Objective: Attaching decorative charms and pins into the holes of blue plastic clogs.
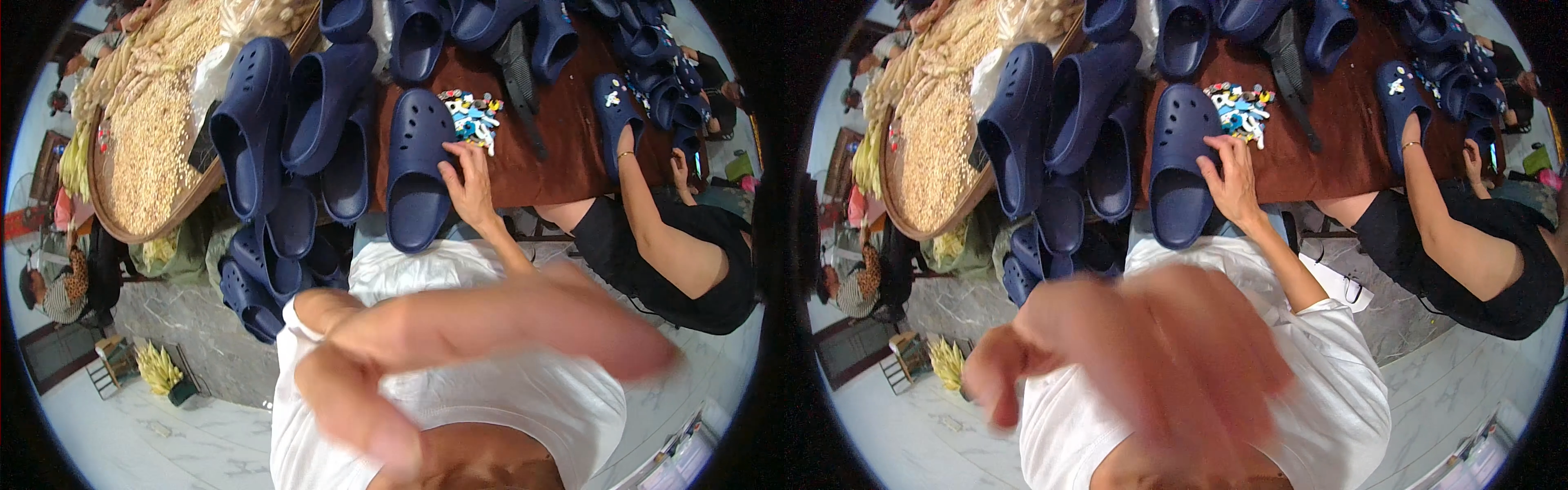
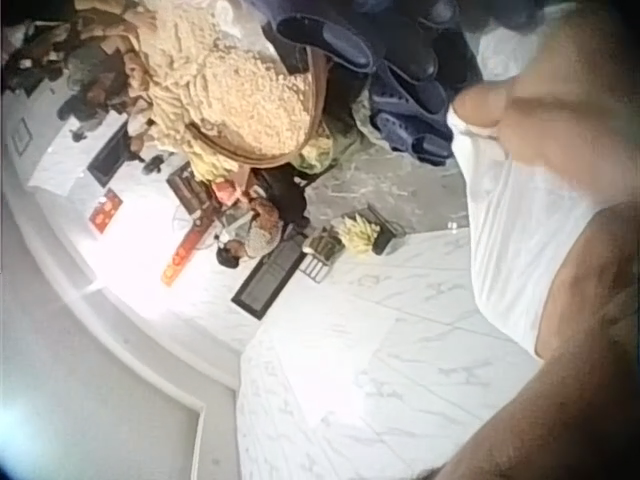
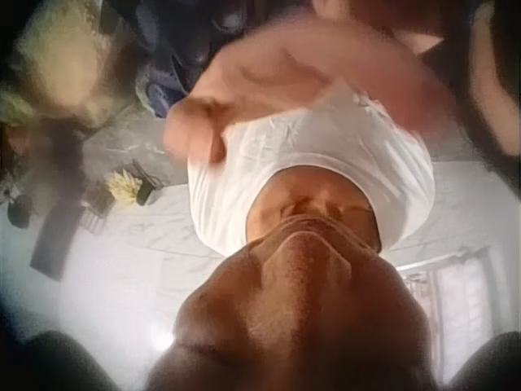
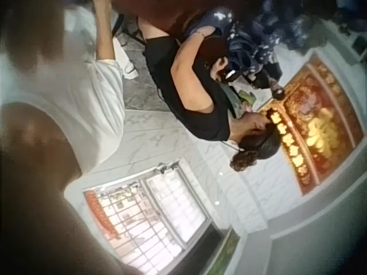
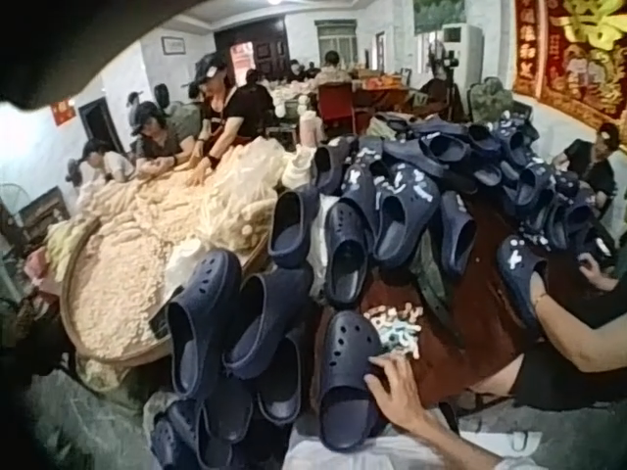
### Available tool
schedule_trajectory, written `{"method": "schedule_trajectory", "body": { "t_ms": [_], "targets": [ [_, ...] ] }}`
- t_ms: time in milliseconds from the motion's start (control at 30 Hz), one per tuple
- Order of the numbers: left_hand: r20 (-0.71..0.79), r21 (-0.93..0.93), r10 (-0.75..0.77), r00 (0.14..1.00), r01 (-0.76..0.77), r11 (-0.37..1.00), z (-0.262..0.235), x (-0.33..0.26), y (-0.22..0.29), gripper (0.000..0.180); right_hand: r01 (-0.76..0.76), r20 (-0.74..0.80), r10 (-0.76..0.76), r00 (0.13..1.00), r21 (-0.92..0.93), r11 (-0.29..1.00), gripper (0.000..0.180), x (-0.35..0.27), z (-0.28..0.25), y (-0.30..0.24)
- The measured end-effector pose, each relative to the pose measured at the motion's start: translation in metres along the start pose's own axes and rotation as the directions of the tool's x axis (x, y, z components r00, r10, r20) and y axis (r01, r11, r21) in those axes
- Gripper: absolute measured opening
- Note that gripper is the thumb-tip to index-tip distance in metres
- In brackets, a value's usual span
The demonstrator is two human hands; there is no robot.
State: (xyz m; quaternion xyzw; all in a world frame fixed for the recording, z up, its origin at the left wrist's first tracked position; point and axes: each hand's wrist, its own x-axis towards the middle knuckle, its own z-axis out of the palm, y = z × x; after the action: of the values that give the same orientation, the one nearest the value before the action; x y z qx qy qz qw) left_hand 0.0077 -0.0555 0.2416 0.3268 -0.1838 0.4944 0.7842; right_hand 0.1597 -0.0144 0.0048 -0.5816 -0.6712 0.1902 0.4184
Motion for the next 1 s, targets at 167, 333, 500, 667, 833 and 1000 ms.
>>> {"method": "schedule_trajectory", "body": {
  "t_ms": [167, 333, 500, 667, 833, 1000],
  "targets": [
    [-0.054, 0.071, 0.052, 0.997, -0.049, 0.996, 0.007, 0.012, -0.002, 0.054, -0.008, 0.0, 0.008, 1.0, -0.005, 1.0, 0.034, 0.0, -0.001, -0.004],
    [-0.053, 0.081, 0.068, 0.996, -0.063, 0.995, 0.027, 0.014, 0.0, 0.047, -0.029, 0.0, 0.029, 1.0, 0.01, 1.0, 0.033, -0.002, 0.0, 0.0],
    [-0.032, 0.105, 0.085, 0.996, -0.081, 0.991, 0.021, 0.014, 0.028, 0.04, -0.022, -0.001, 0.022, 1.0, 0.03, 0.999, 0.033, -0.004, 0.003, 0.0],
    [-0.004, 0.079, 0.088, 0.996, -0.088, 0.993, 0.031, 0.013, 0.037, 0.032, -0.016, -0.015, 0.016, 1.0, 0.02, 1.0, 0.032, -0.003, 0.001, 0.001],
    [0.039, 0.046, 0.092, 0.995, -0.094, 0.995, 0.034, 0.015, 0.053, 0.025, -0.021, -0.017, 0.022, 1.0, 0.043, 0.999, 0.034, -0.002, 0.0, 0.004],
    [0.094, 0.064, 0.122, 0.988, -0.128, 0.99, 0.056, 0.012, 0.061, 0.018, -0.01, -0.011, 0.011, 1.0, 0.068, 0.998, 0.034, -0.001, 0.003, 0.0]
  ]
}}
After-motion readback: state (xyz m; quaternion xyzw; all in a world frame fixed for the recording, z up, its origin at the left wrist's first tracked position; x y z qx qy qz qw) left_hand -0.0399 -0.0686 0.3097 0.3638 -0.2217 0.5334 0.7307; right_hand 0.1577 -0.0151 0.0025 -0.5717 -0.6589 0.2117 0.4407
